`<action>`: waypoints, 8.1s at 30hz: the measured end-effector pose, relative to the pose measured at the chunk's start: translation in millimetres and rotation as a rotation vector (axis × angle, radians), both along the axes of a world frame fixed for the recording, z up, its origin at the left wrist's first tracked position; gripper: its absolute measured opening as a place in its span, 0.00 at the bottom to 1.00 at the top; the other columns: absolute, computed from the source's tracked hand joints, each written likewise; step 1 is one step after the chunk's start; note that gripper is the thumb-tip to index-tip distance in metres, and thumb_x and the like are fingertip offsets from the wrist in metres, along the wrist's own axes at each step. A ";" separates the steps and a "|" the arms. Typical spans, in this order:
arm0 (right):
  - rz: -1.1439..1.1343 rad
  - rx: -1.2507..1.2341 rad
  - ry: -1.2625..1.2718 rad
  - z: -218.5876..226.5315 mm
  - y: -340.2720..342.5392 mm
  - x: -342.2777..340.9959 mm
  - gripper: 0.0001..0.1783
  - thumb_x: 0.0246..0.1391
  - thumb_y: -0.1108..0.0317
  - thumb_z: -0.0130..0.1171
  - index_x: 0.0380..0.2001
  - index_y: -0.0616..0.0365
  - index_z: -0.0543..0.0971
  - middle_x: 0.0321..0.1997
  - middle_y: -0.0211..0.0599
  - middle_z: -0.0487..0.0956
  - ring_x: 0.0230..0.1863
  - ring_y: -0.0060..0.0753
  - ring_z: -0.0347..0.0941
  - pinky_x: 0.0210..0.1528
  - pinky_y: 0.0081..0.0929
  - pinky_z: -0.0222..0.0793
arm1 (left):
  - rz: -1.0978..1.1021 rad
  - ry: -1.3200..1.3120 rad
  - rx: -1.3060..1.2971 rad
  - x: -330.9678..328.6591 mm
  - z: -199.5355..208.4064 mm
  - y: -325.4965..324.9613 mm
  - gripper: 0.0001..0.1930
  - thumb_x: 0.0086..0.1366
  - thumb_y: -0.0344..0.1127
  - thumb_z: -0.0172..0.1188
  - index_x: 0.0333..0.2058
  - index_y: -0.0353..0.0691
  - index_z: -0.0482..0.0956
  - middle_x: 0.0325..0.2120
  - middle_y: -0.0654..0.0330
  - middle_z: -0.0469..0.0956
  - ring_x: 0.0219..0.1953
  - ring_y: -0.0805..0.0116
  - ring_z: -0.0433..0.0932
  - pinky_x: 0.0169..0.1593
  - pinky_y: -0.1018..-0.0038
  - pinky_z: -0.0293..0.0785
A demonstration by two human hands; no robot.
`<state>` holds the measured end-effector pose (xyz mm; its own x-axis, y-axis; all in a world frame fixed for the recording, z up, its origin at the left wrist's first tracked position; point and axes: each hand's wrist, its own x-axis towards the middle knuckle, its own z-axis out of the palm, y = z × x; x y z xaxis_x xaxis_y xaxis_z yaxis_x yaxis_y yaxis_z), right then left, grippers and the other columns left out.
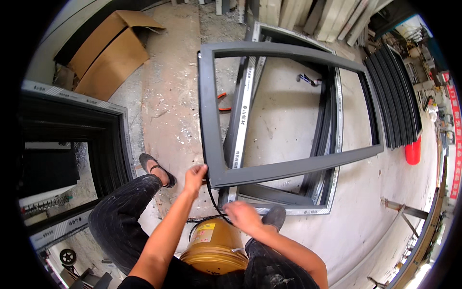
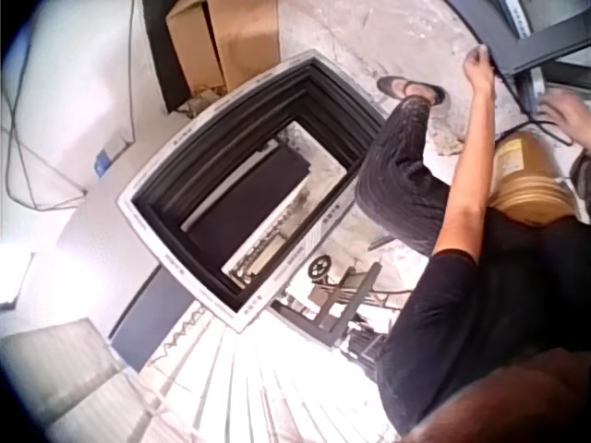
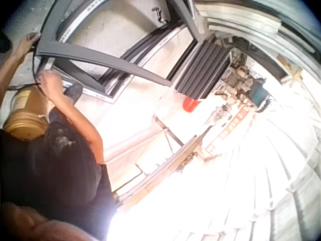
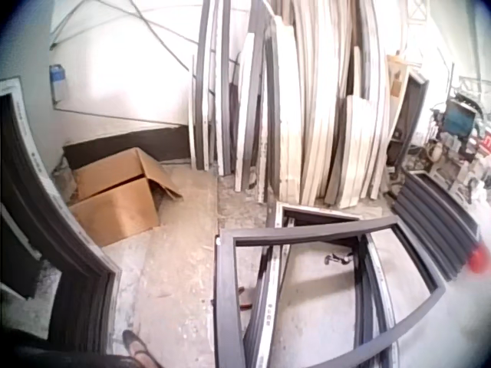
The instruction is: The person sits on the floor and installs a rubber seal onto a metal window frame. They use pliers to cut the seal to the correct length and press it into the frame's groove by hand.
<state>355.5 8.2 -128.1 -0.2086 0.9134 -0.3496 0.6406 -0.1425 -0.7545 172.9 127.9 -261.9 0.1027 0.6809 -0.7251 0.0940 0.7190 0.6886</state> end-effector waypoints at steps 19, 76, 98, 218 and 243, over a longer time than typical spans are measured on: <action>0.262 0.047 -0.595 -6.6 118.6 118.9 0.27 0.61 0.49 0.41 0.22 0.54 0.80 0.24 0.44 0.78 0.30 0.50 0.75 0.35 0.46 0.71 | -0.203 -0.205 -0.213 -24.3 13.7 19.0 0.18 0.67 0.48 0.56 0.37 0.36 0.79 0.30 0.60 0.81 0.30 0.71 0.80 0.32 0.75 0.78; 0.472 -0.383 0.103 223.3 -5.4 -11.9 0.39 0.49 0.44 0.64 0.56 0.63 0.70 0.42 0.50 0.80 0.46 0.43 0.76 0.50 0.33 0.69 | -0.535 0.526 1.531 -87.8 313.8 -135.3 0.14 0.51 0.25 0.59 0.39 0.40 0.78 0.38 0.60 0.77 0.48 0.58 0.76 0.47 0.66 0.74; 0.128 -1.050 0.870 95.9 53.8 -4.2 0.30 0.55 0.66 0.62 0.59 0.59 0.65 0.34 0.33 0.74 0.34 0.22 0.71 0.37 0.21 0.69 | 0.160 -0.001 0.109 -11.3 93.5 -101.5 0.16 0.65 0.30 0.54 0.51 0.35 0.71 0.42 0.51 0.78 0.45 0.65 0.76 0.48 0.72 0.71; 0.170 -0.299 -0.249 -7.4 60.0 5.6 0.22 0.38 0.64 0.62 0.42 0.53 0.80 0.35 0.48 0.80 0.38 0.53 0.76 0.41 0.41 0.72 | -0.144 0.480 0.346 -9.4 56.5 -69.0 0.04 0.56 0.29 0.60 0.31 0.36 0.77 0.26 0.56 0.74 0.29 0.62 0.73 0.35 0.69 0.70; -0.124 0.402 -0.709 15.6 105.3 -1.2 0.34 0.43 0.47 0.67 0.50 0.55 0.72 0.40 0.37 0.72 0.44 0.41 0.67 0.42 0.41 0.64 | 0.124 0.045 -0.018 -6.4 49.2 -76.4 0.05 0.64 0.31 0.59 0.34 0.36 0.75 0.22 0.67 0.72 0.23 0.79 0.69 0.28 0.80 0.68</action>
<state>354.2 113.5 -112.5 0.0490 0.9988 -0.0019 0.9815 -0.0485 -0.1855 166.6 51.5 -212.7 -0.0145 0.6734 -0.7392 0.0346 0.7391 0.6727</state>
